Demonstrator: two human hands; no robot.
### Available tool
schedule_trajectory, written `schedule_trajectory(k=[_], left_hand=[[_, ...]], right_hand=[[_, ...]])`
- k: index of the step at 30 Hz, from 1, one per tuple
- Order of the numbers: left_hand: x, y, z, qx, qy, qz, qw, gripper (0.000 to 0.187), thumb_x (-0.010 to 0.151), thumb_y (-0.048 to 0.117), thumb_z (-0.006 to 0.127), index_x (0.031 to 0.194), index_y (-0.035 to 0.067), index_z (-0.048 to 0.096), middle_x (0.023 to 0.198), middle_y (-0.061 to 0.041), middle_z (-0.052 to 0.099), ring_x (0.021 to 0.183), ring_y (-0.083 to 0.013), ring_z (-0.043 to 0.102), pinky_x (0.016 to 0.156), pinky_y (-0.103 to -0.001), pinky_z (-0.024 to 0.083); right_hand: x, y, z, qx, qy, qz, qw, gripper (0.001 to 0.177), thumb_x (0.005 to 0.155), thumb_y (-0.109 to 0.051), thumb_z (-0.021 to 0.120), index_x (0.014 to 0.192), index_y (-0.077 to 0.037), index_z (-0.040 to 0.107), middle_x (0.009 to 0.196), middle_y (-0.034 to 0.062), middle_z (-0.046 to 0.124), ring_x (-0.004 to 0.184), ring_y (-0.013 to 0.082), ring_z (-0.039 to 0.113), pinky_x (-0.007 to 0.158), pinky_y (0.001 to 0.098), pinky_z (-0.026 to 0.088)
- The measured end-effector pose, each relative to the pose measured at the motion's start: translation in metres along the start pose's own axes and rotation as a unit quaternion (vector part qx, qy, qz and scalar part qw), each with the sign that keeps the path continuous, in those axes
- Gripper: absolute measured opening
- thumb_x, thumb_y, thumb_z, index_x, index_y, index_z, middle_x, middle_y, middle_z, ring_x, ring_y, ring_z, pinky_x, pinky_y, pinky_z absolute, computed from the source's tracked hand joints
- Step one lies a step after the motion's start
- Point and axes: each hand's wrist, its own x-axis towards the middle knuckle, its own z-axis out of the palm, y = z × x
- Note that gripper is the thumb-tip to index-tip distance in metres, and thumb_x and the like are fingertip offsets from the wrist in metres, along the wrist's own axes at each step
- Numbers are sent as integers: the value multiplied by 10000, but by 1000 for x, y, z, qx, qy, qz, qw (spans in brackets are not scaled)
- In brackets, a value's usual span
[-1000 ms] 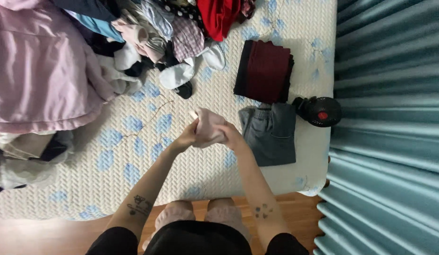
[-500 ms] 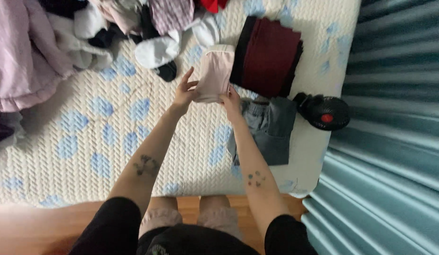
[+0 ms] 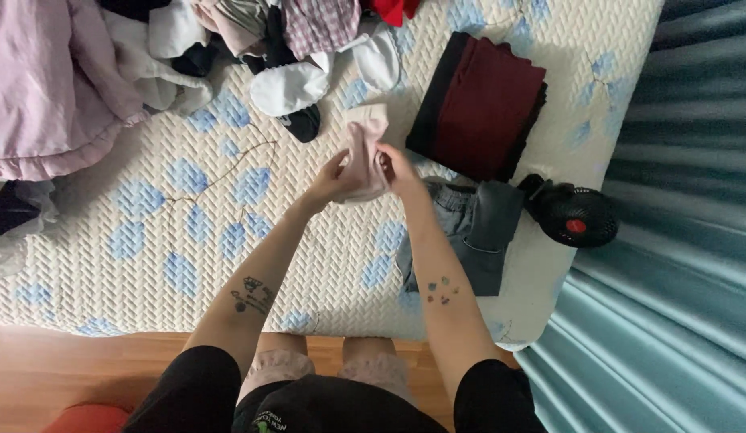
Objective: The person folds several garments on a bed, including a gray pair of shorts, a light pink top, a pink-and-white checkered top, and a blue-and-white striped top with black polka dots. Each item is smoothed and folded into a neat stack on the bed.
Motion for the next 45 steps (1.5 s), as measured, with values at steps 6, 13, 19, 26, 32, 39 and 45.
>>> schedule_trajectory(k=[6,13,19,26,32,39,45], left_hand=[[29,63,27,-1,-129,206,970,1115,750,87,976,1673,185,359,1576,-76,527,1337,-150,567,1114,-351,511],[1,82,15,30,-13,126,991,505,1095,303,625,1578,200,519,1397,-131,627,1221,-182,605,1003,-385,546],[18,-34,-49,41,-43,73,996,800,911,24,747,1620,155,401,1385,-194,667,1160,-306,699,872,-357,599],[8,-95,-77,113,-7,39,993,661,906,95,837,1491,105,530,1295,-202,697,1070,-363,744,793,-429,657],[13,-135,-70,195,10,22,981,586,882,127,842,1409,75,589,1223,-192,723,1071,-381,745,863,-450,635],[-15,-10,-18,413,172,-10,894,481,922,377,766,1269,72,629,1053,-214,767,1032,-393,761,884,-578,601],[14,152,-76,294,445,381,755,819,900,110,821,1566,47,348,1477,-226,413,1436,-500,410,1233,-539,345]], right_hand=[[3,-23,28,-195,65,-357,911,632,892,-397,885,1311,24,671,1331,274,667,1293,468,602,1040,529,520],[-10,-27,19,-28,0,-426,904,806,991,-161,843,1648,-160,377,1673,279,315,1459,414,484,1196,480,438],[73,73,-38,-248,166,-414,860,745,949,-140,775,1600,-132,411,1561,290,474,1434,468,478,1193,551,426],[-15,57,24,-492,203,-661,529,444,959,-210,675,1398,-237,616,1453,65,559,1398,301,509,1146,552,326],[-1,46,36,-647,226,-558,468,717,1002,-437,627,1632,-179,400,1670,183,368,1556,384,297,1204,656,218],[-23,31,56,-642,244,-523,504,938,1001,-613,617,1697,-97,259,1714,333,156,1598,495,148,1213,703,183],[-69,-14,138,-500,124,-625,586,826,1036,-218,714,1718,-156,253,1762,267,-38,1625,477,40,1258,691,88]])
